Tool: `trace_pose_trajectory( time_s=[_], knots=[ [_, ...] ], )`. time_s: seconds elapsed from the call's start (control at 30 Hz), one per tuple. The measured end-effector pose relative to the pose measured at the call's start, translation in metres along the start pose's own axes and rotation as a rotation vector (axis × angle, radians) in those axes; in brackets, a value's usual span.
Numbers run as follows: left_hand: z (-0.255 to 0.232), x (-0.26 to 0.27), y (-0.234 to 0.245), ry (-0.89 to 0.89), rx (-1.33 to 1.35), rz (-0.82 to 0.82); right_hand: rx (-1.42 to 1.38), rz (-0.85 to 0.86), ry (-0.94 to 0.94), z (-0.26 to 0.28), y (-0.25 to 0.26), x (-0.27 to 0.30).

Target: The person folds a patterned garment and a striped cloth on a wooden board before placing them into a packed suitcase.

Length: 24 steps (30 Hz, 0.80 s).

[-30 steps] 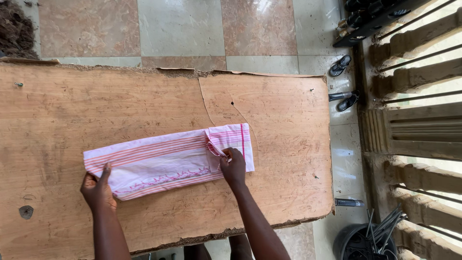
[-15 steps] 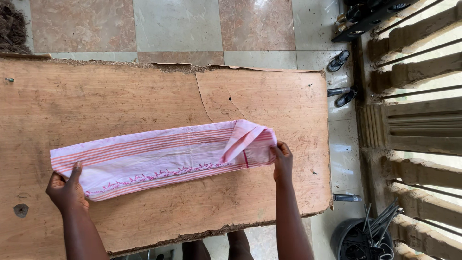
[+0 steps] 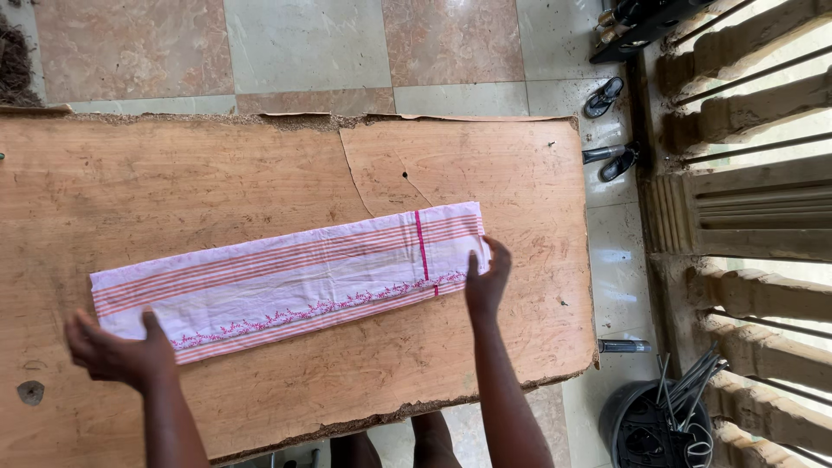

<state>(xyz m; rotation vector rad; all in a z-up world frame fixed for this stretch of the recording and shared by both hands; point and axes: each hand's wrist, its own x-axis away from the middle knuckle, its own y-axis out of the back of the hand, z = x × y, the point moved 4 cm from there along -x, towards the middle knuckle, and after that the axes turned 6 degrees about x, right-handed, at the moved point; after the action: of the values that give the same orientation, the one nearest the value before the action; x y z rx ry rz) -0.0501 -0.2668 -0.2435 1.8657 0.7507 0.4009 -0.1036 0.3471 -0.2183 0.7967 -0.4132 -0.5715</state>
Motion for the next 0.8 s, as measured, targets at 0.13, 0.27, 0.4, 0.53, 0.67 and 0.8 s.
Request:
trace_pose_trajectory(
  time_s=[0.13, 0.27, 0.4, 0.53, 0.67, 0.8],
  knots=[
    [-0.051, 0.042, -0.024, -0.166, -0.026, 0.138, 0.148, 0.09, 0.411, 0.041, -0.037, 0.033],
    [-0.095, 0.075, -0.053, -0.156, -0.073, 0.361, 0.237, 0.266, 0.535, 0.054, -0.078, 0.062],
    [-0.111, 0.085, -0.054, -0.14, 0.009, 0.369, 0.417, 0.384, 0.602, 0.043, -0.104, 0.067],
    [-0.112, 0.084, -0.053, -0.118, -0.022, 0.412, 0.476, 0.311, 0.634, 0.024, -0.104, 0.045],
    [-0.112, 0.083, -0.053, -0.122, -0.032, 0.417, 0.473, 0.281, 0.589, 0.016, -0.095, 0.033],
    [-0.108, 0.08, -0.057, -0.15, -0.046, 0.411, 0.421, 0.184, 0.553, 0.019, -0.082, 0.021]
  ],
)
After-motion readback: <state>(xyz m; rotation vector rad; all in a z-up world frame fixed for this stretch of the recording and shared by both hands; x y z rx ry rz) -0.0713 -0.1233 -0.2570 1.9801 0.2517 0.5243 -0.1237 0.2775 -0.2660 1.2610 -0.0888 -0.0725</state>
